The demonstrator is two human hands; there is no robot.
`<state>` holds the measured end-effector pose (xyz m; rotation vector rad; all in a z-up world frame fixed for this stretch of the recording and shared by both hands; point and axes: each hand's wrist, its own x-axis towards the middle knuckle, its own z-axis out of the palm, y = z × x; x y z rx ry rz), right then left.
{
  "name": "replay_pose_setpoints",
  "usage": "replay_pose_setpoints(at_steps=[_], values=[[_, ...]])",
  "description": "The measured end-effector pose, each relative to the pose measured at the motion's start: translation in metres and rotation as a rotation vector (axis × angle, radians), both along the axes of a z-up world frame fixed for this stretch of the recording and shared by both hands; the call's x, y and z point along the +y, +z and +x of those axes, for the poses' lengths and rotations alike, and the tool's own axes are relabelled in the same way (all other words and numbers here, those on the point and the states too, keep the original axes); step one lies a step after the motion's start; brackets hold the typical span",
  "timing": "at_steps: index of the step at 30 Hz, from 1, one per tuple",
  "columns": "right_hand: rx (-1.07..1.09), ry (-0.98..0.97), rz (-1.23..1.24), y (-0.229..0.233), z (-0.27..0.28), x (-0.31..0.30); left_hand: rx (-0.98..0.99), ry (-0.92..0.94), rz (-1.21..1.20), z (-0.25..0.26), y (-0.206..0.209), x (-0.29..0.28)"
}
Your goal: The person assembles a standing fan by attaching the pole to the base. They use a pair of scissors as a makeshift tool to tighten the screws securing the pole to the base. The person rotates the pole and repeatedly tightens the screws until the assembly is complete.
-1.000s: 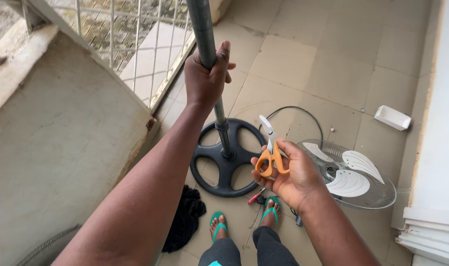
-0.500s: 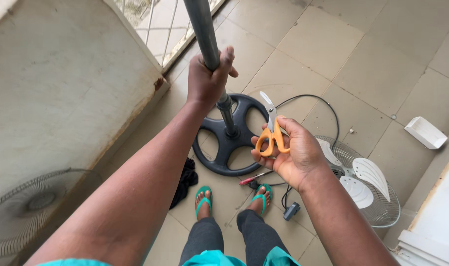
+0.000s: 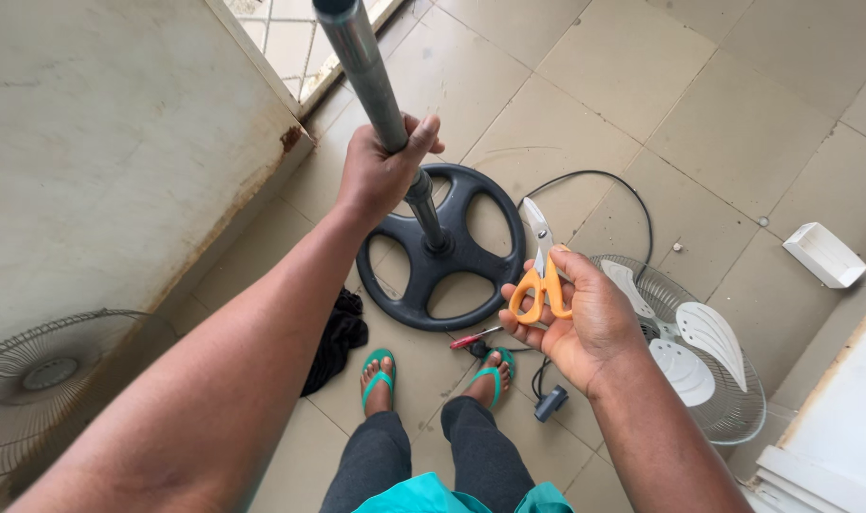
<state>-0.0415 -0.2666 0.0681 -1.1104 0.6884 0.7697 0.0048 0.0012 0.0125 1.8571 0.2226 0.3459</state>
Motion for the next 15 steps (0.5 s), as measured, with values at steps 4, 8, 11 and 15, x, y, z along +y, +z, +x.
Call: replay_pose_setpoints(at_steps=[4,8,11,15], values=[[-0.169,0.156,-0.064,0.012,0.018,0.026,-0.056,0.025,0.002,0.018,0.033,0.002],[-0.327,0.231,-0.143,0.024,0.042,0.069,-0.202,-0.034,0.013,0.011,0.061,0.008],[-0.397,0.268,-0.094,0.014,0.044,0.087,-0.226,-0.035,-0.034,-0.007,0.070,0.007],[-0.531,0.389,-0.194,-0.022,0.054,0.109,-0.249,-0.027,-0.098,-0.013,0.082,0.004]])
